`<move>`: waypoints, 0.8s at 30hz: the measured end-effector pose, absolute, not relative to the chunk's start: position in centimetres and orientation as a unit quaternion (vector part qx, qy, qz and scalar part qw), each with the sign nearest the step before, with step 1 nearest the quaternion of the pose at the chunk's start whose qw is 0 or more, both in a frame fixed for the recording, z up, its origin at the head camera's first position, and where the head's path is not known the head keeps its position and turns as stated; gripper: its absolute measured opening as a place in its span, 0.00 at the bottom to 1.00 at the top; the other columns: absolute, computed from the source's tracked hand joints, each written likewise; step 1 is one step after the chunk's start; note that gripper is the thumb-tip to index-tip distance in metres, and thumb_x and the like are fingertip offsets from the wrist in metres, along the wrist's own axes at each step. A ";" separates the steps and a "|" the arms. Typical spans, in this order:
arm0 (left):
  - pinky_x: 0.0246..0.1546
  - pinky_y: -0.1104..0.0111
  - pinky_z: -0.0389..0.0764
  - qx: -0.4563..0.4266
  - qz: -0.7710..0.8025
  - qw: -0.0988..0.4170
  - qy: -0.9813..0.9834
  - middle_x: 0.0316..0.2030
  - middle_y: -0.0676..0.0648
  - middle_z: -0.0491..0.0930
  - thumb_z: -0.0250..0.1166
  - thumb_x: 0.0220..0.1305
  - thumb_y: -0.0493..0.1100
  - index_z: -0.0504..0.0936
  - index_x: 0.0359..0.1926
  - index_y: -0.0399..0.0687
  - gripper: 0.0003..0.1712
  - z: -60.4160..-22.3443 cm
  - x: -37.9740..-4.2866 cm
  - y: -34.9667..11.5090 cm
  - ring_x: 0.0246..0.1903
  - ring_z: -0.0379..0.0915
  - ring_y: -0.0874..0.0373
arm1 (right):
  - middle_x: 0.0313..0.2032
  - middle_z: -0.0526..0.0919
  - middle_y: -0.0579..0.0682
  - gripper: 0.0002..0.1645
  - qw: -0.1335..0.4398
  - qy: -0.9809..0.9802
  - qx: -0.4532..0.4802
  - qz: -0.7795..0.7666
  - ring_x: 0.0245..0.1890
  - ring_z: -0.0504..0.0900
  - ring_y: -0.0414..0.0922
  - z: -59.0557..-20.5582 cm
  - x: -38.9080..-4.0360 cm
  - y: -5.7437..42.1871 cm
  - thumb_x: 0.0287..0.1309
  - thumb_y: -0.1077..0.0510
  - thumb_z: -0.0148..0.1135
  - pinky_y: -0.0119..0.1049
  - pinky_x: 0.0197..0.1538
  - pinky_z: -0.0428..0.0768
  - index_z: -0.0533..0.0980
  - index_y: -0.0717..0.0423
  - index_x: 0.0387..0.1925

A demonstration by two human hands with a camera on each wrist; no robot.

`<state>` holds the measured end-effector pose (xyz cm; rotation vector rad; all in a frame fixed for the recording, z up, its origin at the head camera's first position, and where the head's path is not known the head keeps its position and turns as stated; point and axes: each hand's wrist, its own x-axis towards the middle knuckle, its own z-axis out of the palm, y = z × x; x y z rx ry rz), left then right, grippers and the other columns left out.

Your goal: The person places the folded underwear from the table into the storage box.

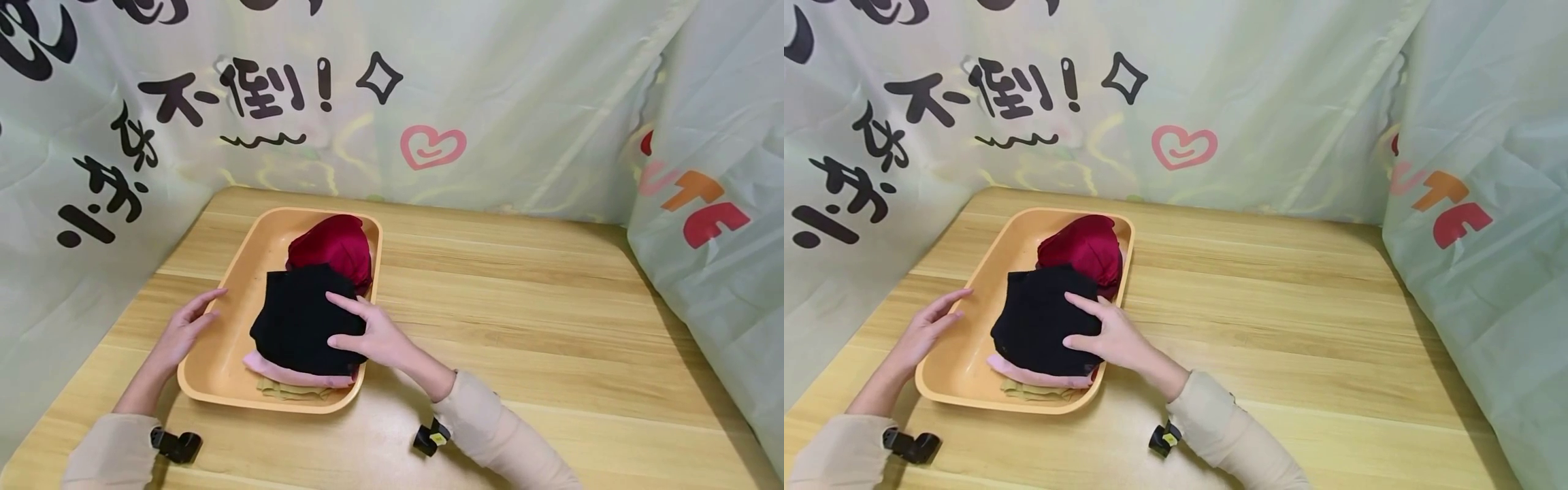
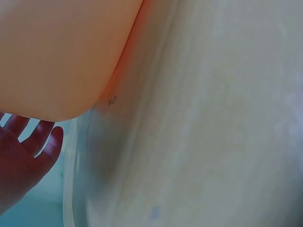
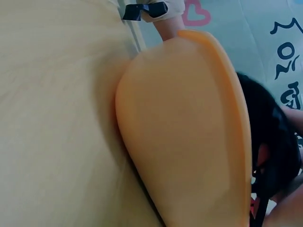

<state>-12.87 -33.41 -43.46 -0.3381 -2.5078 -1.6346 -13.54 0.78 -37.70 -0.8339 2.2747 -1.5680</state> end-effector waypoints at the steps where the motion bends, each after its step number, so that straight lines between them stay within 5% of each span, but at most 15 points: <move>1: 0.48 0.88 0.59 -0.111 -0.540 0.065 -0.832 0.51 0.73 0.65 0.50 0.67 0.35 0.67 0.60 0.37 0.21 -43.4 -12.8 -33.4 0.56 0.51 0.80 | 0.61 0.66 0.59 0.36 0.123 0.787 -0.285 -0.533 0.66 0.50 0.59 -37.8 -13.5 0.7 0.50 0.59 0.66 0.52 0.63 0.56 0.66 0.52 0.62; 13: 0.49 0.88 0.58 -0.114 -0.536 0.062 -0.834 0.52 0.73 0.64 0.50 0.68 0.37 0.66 0.60 0.37 0.21 -43.4 -12.9 -33.5 0.56 0.51 0.80 | 0.49 0.77 0.56 0.35 0.072 0.872 -0.301 -0.379 0.58 0.64 0.56 -38.2 -13.2 0.5 0.48 0.50 0.67 0.54 0.56 0.49 0.68 0.47 0.60; 17: 0.49 0.88 0.58 -0.114 -0.541 0.062 -0.831 0.52 0.73 0.64 0.49 0.68 0.36 0.66 0.60 0.37 0.21 -43.3 -12.8 -33.4 0.57 0.51 0.80 | 0.48 0.71 0.57 0.40 0.071 0.896 -0.301 -0.318 0.50 0.65 0.52 -37.9 -12.9 0.4 0.45 0.45 0.67 0.52 0.54 0.52 0.65 0.44 0.62; 24: 0.49 0.88 0.57 -0.115 -0.535 0.065 -0.835 0.52 0.73 0.63 0.49 0.68 0.37 0.66 0.60 0.36 0.21 -43.3 -12.8 -33.4 0.56 0.51 0.80 | 0.63 0.53 0.64 0.42 0.051 0.908 -0.308 -0.280 0.61 0.52 0.60 -37.8 -12.6 0.2 0.43 0.43 0.70 0.55 0.56 0.51 0.65 0.47 0.61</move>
